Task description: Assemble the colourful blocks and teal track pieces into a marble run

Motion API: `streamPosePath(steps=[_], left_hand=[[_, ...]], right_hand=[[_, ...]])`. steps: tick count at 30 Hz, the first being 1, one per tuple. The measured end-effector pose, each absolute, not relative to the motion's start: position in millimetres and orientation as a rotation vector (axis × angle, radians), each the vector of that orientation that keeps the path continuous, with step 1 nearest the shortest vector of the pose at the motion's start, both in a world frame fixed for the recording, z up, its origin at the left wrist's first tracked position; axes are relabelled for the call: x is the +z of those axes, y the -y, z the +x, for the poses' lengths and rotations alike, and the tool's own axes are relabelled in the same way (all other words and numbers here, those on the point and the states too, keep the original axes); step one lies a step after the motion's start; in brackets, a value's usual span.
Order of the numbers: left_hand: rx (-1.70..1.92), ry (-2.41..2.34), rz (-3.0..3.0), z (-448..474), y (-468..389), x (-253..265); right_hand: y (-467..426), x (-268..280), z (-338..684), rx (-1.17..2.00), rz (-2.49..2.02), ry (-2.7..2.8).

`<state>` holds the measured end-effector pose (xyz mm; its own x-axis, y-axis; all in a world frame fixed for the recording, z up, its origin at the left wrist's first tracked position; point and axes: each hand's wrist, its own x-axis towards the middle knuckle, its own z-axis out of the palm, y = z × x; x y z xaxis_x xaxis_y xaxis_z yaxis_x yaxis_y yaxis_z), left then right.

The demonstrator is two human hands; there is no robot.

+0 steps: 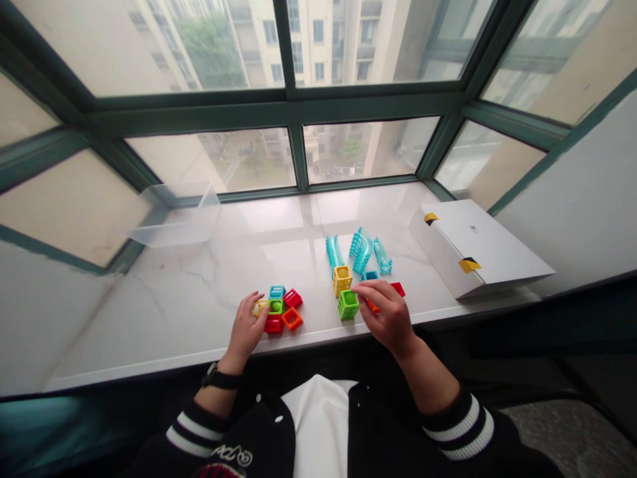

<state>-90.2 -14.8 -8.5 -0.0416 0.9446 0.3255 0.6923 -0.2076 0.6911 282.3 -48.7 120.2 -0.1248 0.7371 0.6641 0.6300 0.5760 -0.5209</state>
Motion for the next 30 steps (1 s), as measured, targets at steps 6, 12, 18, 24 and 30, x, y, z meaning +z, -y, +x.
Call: streamPosePath(steps=[6,12,18,24,30], left_hand=[[1.097,-1.716,1.966,-91,16,-7],[1.010,-1.679,2.142,-77,10,-1],[0.831,-1.689,2.352,-58,0,7],[0.767,-1.695,2.360,-48,-5,6],[0.782,-1.703,2.346,-46,-4,1]], right_hand=[[54,134,244,0.254,-0.887,1.907],[47,117,189,0.562,-0.915,2.132],[39,60,159,0.749,-1.184,2.232],[43,38,157,0.805,-1.319,2.283],[46,30,159,0.841,-1.341,2.315]])
